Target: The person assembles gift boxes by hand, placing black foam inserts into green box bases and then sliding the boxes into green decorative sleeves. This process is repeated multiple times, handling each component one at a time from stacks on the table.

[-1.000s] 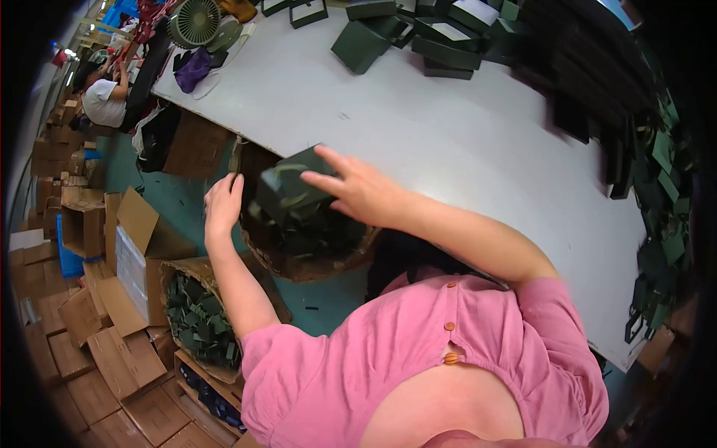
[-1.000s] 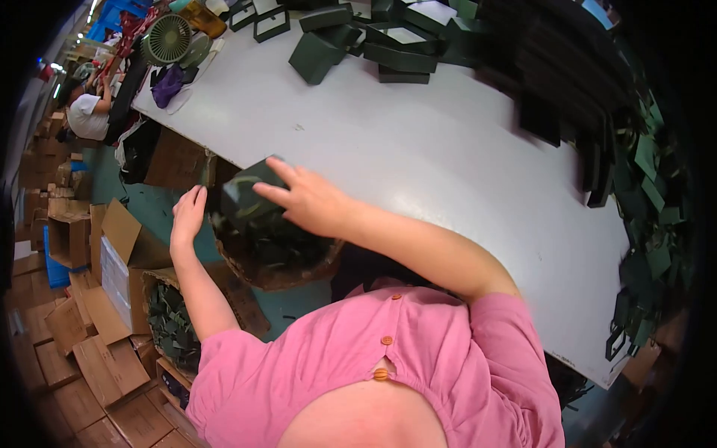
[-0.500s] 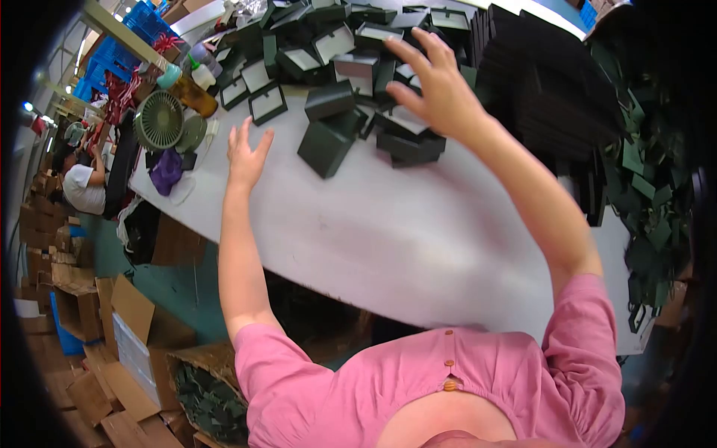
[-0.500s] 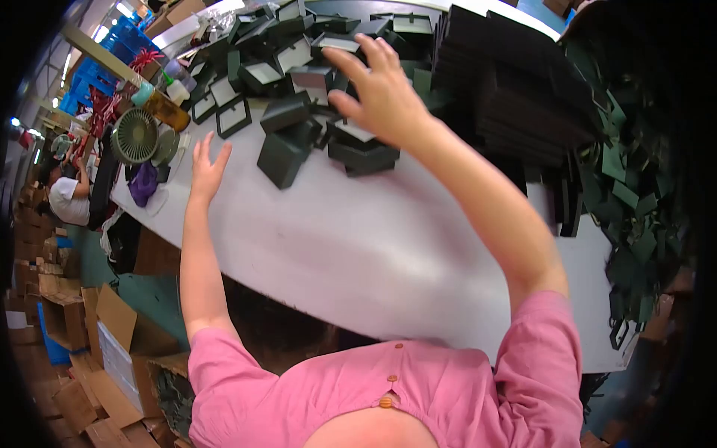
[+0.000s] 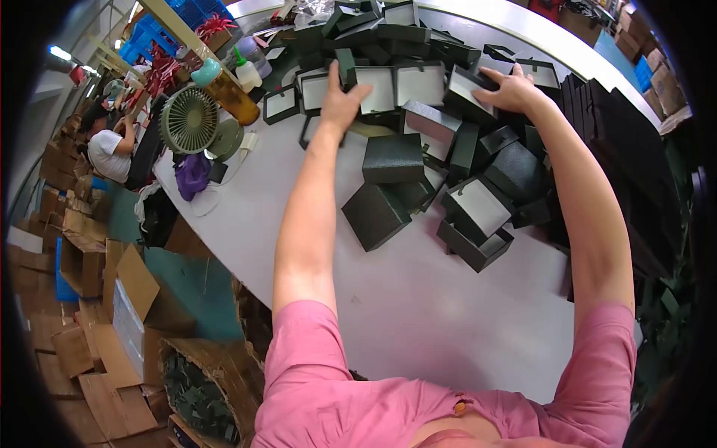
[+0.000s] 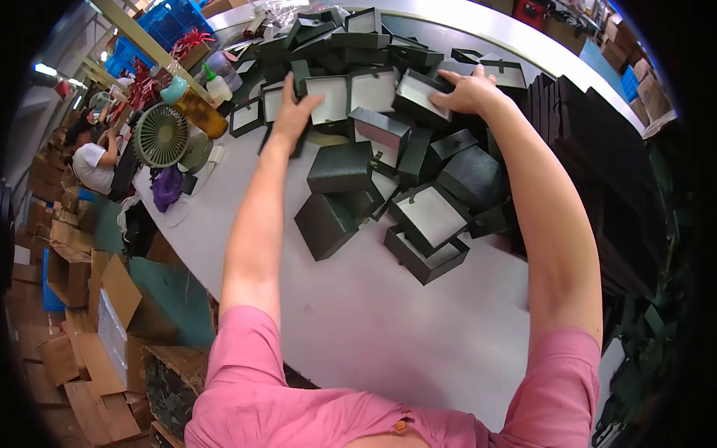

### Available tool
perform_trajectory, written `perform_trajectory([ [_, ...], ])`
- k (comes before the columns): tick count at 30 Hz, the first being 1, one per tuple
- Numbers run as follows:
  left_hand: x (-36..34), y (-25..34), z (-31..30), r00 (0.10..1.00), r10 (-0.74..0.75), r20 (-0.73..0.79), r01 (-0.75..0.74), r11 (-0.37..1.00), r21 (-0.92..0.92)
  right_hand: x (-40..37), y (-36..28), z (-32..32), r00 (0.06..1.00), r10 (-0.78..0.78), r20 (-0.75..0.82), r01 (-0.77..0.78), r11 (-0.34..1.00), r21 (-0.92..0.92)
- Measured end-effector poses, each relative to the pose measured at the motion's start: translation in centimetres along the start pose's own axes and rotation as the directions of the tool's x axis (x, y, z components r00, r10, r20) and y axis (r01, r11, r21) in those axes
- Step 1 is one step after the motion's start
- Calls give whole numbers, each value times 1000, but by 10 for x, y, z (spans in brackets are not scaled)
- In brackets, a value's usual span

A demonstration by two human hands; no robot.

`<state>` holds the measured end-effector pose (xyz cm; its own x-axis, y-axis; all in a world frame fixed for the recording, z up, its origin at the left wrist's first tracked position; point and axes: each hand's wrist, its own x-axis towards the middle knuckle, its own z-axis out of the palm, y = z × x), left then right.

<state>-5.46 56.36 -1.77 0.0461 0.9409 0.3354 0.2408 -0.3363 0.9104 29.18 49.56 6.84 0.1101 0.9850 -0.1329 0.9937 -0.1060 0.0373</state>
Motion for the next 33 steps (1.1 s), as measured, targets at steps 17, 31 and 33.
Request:
perform_trajectory([
  [17,-240,81,8,924,-159,-346,136,987,-90,-196,-42,43,954,-288,82,255,924,285],
  [31,-304,198,24,987,16,-160,13,984,180,-467,162,47,334,-101,-937,292,956,1],
  [33,-369,232,40,966,245,85,-254,961,113,-534,276,63,268,-19,-963,-232,969,-84],
])
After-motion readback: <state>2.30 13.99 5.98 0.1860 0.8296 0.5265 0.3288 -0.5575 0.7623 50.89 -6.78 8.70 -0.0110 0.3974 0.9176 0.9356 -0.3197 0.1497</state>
